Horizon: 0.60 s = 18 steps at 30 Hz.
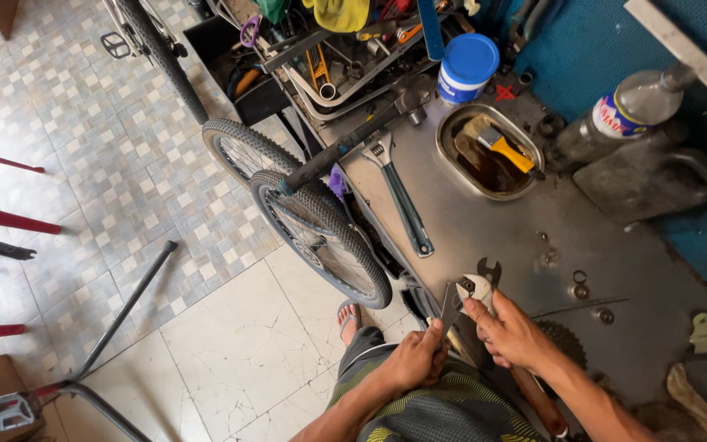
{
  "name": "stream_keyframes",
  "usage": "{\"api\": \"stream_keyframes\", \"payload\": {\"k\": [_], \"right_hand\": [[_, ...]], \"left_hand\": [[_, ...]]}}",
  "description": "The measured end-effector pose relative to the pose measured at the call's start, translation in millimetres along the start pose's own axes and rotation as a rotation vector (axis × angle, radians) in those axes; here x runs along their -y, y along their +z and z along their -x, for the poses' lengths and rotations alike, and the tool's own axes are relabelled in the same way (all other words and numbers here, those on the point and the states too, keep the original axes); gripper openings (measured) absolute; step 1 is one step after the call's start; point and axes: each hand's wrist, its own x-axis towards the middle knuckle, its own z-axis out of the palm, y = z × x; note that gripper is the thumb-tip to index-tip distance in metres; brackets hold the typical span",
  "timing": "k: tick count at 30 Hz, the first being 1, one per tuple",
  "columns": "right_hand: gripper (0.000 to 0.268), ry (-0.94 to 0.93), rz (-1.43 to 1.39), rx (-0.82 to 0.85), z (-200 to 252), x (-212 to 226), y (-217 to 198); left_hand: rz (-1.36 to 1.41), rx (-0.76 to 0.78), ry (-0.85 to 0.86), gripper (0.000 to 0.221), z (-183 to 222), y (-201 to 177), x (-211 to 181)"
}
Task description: The person disassembles and repairs a bicycle wheel hub and cassette, using a hammer to tap out parts, then cleaning and reassembling the components with a wrench and pliers at a workbench.
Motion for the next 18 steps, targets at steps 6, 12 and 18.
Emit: {"api": "stream_keyframes", "payload": {"k": [6,12,18], "right_hand": [[0.040,0.023,0.001,0.055,-4,0,-14],[0.048,0.025,0.099,0.091,-11,2,-30],[0.048,0.046,0.107,0.109,-12,0,-39]], "left_hand": [[-0.227,-0.005,0.096,0.076,-19,-1,10],[-0.211,0.027,0.032,0.075,-32,-1,11],[-0.210,0.090,0.052,0.075,-39,-2,6]]}}
